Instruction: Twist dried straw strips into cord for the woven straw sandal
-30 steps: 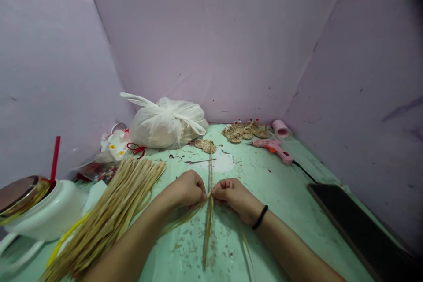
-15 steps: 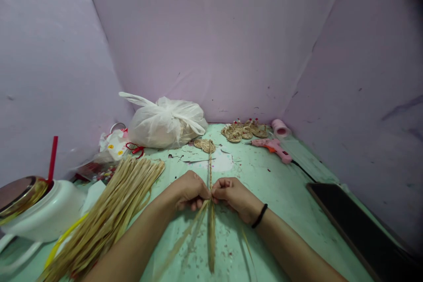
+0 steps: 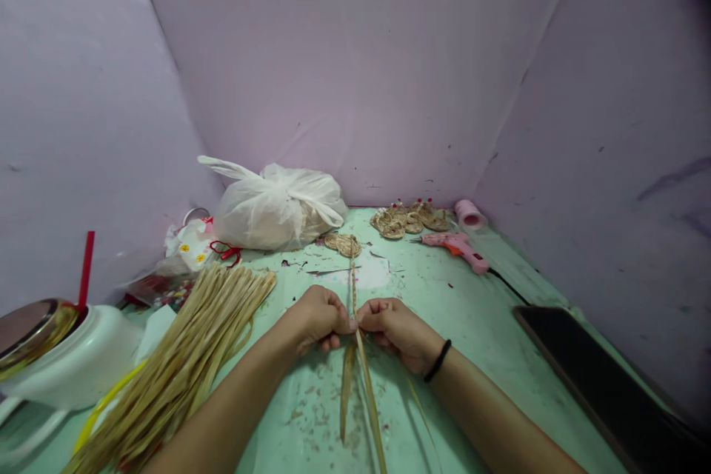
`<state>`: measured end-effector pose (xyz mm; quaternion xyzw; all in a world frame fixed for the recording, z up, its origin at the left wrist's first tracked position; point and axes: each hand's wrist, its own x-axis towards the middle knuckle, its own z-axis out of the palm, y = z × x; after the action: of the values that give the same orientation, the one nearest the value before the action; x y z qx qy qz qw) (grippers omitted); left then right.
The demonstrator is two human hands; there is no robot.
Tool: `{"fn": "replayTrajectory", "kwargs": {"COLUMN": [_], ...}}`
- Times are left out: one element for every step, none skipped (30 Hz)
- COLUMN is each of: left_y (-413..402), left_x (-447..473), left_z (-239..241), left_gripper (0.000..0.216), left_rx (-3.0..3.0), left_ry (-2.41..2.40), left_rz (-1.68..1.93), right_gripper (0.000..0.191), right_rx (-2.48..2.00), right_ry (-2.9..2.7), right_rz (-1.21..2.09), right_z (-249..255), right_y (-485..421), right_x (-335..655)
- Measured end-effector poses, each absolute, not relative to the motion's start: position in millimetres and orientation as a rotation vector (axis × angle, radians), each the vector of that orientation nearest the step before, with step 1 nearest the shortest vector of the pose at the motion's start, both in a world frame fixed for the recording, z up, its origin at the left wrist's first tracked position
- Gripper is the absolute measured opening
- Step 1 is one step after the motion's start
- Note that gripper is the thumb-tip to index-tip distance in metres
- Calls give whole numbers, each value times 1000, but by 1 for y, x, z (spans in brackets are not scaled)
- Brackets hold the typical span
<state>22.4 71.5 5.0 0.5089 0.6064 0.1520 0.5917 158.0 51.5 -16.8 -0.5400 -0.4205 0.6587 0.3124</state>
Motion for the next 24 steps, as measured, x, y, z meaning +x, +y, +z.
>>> {"fn": "replayTrajectory", "kwargs": {"left_y": [71,70,69,68,68,68,68,68,69,69,69,70,70,70,69,69,69,69,69,68,68,68,68,68], "left_x": [23,24,24,24,24,23,22,21,21,20,20,20,21,21,22,23,23,23,23,23,22,21,21,20], "left_z": [5,6,6,6,5,4,3,1,0,-1,-1,-1,-1,0,1,2,3,3,4,4,4,4,4,4], "left_gripper": [14,13,12,12,13,12,11,7,4,4,6,6,6,5,4,3,3,3,3,2,2,1,1,2], "left_rx": [1185,1173,1152,1124,1095,1069,1045,1030,1026,1029,1040,1054,1071,1089,1105,1121,1133,1140,1144,1145,1145,1145,1145,1149], "left_ry": [1410,1395,1370,1337,1298,1258,1224,1201,1191,1199,1221,1251,1282,1312,1339,1364,1379,1386,1383,1372,1353,1326,1302,1284], "left_rz": [366,376,383,385,382,373,359,339,320,311,311,318,326,333,334,331,330,332,340,352,365,373,377,378], "right_gripper": [1,1,2,3,4,4,4,5,5,6,6,7,9,10,11,12,13,14,14,13,12,11,10,10], "right_rx": [-1418,-1408,-1397,-1389,-1383,-1377,-1372,-1368,-1364,-1360,-1351,-1338,-1321,-1300,-1278,-1259,-1241,-1229,-1221,-1216,-1214,-1217,-1226,-1242], "right_ry": [-1111,-1111,-1107,-1099,-1092,-1087,-1083,-1080,-1077,-1076,-1076,-1081,-1092,-1110,-1132,-1153,-1172,-1187,-1194,-1198,-1205,-1215,-1228,-1244], "right_rz": [1741,1747,1752,1760,1771,1781,1790,1799,1809,1819,1827,1836,1845,1853,1859,1863,1865,1867,1866,1862,1858,1853,1846,1832], "right_z": [-17,-17,-17,-17,-16,-16,-16,-16,-16,-16,-16,-16,-17,-18,-19,-20,-22,-23,-24,-24,-24,-23,-23,-22], "right_y": [52,52,52,52,52,52,52,52,52,52,52,52,52,52,52,53,53,54,54,54,55,55,55,54], "right_x": [158,158,159,159,159,159,160,161,161,162,163,164,164,165,166,167,167,168,169,169,169,169,169,169]}}
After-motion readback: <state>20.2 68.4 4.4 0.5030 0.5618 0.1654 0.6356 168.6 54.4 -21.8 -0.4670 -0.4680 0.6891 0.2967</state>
